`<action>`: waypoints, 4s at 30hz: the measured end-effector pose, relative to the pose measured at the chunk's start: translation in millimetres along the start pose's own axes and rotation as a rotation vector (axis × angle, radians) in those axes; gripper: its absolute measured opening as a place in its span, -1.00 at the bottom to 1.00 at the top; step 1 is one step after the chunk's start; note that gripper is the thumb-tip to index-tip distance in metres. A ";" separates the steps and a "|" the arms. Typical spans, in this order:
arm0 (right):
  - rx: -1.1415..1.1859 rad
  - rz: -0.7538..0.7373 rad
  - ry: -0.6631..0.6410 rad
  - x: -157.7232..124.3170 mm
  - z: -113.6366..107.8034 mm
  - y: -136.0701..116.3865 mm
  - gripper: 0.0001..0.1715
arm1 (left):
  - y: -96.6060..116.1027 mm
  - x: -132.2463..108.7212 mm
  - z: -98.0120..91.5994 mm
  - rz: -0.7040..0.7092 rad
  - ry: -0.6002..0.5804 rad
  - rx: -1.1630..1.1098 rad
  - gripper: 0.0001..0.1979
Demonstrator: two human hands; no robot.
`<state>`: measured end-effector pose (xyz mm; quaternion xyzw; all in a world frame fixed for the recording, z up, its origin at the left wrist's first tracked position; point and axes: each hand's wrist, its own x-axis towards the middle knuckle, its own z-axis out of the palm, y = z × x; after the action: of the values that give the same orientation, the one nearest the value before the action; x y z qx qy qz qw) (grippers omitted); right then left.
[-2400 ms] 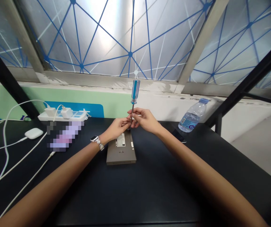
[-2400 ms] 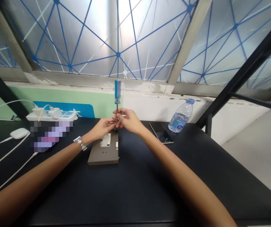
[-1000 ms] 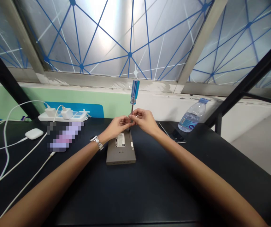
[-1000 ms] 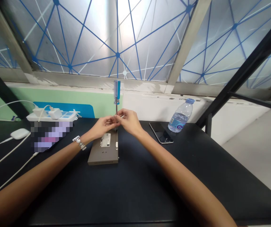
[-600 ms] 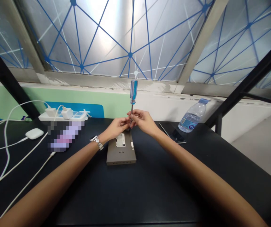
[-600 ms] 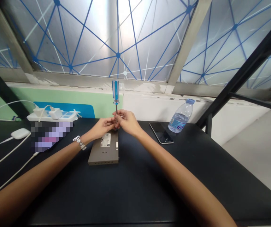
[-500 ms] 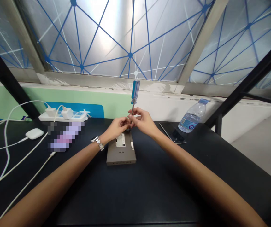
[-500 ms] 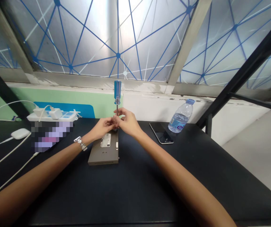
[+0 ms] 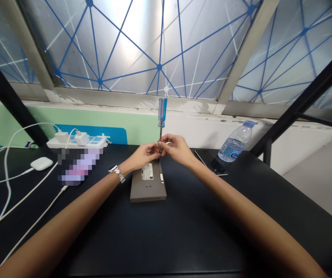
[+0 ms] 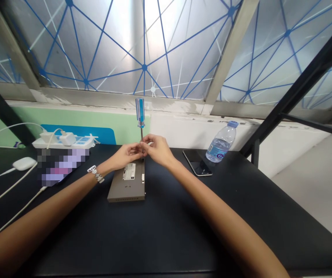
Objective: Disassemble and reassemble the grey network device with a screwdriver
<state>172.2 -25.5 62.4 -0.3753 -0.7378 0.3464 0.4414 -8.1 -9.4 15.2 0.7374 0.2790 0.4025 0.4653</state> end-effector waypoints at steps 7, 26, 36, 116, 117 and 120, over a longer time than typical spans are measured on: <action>0.095 0.030 -0.058 0.2 2.6 -1.0 -0.83 | 7.2 -2.2 -0.3 0.000 -0.095 -0.033 -0.81; -0.194 -0.018 0.044 -4.2 -2.4 -3.1 -0.86 | 1.4 -1.5 6.0 -0.045 0.107 -0.079 -0.81; -0.136 -0.009 -0.004 -3.4 -1.3 -2.7 -0.87 | 1.1 0.1 -0.8 -0.020 -0.095 -0.073 -0.81; 0.943 0.444 0.405 -108.0 14.1 -0.4 -0.60 | 51.5 -80.9 26.6 0.256 0.115 0.615 -0.85; 0.951 0.446 0.410 -107.8 13.2 0.2 -0.61 | 53.5 -80.9 25.1 0.269 0.106 0.634 -0.84; 0.956 0.439 0.433 -106.4 8.9 2.3 -0.63 | 58.5 -79.3 11.3 0.254 0.077 0.734 -0.84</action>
<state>199.6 -117.5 15.5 -0.3408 -0.2961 0.6406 0.6211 -37.6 -101.0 39.2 0.8677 0.3281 0.3579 0.1062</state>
